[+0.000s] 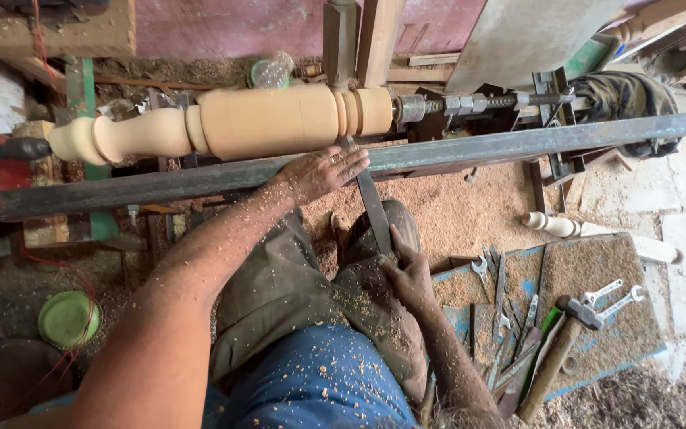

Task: The person shapes a wooden workpiece on a lathe using a chisel and a file. They first use a chisel to carve detail into the spinning wood and then use a flat file to smooth the surface.

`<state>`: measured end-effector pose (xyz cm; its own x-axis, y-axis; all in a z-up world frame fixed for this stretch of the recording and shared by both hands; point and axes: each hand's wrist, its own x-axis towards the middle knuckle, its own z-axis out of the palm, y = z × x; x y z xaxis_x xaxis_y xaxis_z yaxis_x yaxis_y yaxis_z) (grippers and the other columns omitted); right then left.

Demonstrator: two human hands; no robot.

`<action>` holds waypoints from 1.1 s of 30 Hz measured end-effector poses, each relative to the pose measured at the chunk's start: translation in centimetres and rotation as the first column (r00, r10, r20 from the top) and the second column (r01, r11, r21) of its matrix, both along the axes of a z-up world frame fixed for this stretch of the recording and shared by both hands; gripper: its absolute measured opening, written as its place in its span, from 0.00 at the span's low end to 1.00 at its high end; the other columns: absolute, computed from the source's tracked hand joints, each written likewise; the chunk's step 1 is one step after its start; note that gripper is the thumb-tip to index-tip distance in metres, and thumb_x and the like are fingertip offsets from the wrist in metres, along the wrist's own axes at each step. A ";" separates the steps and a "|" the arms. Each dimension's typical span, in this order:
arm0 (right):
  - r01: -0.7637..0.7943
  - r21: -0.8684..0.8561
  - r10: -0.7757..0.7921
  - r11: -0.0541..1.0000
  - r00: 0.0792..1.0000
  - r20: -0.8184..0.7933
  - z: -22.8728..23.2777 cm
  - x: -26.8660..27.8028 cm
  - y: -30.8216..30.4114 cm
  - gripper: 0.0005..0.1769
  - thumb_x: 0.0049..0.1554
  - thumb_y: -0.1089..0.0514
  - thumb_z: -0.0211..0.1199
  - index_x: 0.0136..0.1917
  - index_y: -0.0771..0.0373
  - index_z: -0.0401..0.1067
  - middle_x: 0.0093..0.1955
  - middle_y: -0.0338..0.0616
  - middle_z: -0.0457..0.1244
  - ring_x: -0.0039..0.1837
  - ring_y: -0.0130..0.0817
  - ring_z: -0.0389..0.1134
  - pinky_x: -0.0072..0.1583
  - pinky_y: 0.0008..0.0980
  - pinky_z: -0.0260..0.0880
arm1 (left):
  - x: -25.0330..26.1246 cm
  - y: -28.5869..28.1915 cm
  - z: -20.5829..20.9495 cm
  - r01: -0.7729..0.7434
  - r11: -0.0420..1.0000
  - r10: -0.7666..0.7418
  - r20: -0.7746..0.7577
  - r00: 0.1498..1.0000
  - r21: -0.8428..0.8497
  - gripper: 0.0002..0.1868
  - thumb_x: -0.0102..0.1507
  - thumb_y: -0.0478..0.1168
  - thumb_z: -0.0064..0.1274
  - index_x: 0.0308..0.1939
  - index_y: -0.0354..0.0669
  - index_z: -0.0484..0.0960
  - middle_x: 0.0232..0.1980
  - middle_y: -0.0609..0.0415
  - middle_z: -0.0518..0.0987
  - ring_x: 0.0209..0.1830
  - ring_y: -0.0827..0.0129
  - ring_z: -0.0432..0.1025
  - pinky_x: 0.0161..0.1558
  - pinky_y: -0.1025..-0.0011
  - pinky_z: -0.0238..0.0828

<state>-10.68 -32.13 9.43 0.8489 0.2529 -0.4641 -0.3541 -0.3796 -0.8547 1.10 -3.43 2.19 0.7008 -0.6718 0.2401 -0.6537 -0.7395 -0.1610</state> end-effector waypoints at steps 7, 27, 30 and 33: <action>-0.022 0.038 0.021 0.999 1.000 0.018 0.6 -0.4 -0.8 0.40 0.59 0.62 0.63 0.81 0.61 0.52 0.27 0.35 0.60 0.25 0.20 0.54 0.27 0.25 0.54 | -1.0 -0.3 0.6 -0.031 0.952 -0.015 0.146 0.989 0.304 0.39 0.62 0.31 0.52 0.78 0.49 0.57 0.79 0.53 0.60 0.76 0.68 0.58 0.76 0.64 0.55; 0.120 -0.016 -0.121 0.993 0.991 -0.063 -0.6 -1.8 1.3 0.44 0.56 0.63 0.65 0.82 0.49 0.52 0.48 0.53 0.73 0.27 0.20 0.58 0.29 0.23 0.59 | 0.3 -1.2 -0.7 -0.018 0.996 0.013 0.068 0.998 0.083 0.34 0.67 0.32 0.46 0.77 0.51 0.57 0.80 0.58 0.61 0.77 0.70 0.60 0.78 0.64 0.52; 0.079 0.056 -0.081 0.995 0.995 0.050 -1.5 -2.4 1.9 0.45 0.58 0.63 0.66 0.83 0.52 0.51 0.51 0.57 0.71 0.31 0.17 0.61 0.33 0.21 0.62 | 0.4 -0.8 -0.9 0.012 0.999 -0.014 0.042 0.999 0.048 0.32 0.69 0.31 0.45 0.78 0.47 0.59 0.80 0.55 0.62 0.77 0.68 0.61 0.78 0.63 0.52; 0.035 -0.066 -0.030 0.997 0.997 0.071 -0.7 -1.5 1.1 0.44 0.57 0.62 0.67 0.82 0.51 0.51 0.53 0.54 0.73 0.29 0.19 0.62 0.33 0.22 0.66 | 0.6 -0.7 -0.5 -0.015 0.992 0.002 0.107 0.994 0.121 0.33 0.68 0.32 0.46 0.78 0.48 0.58 0.80 0.54 0.62 0.76 0.65 0.62 0.77 0.63 0.49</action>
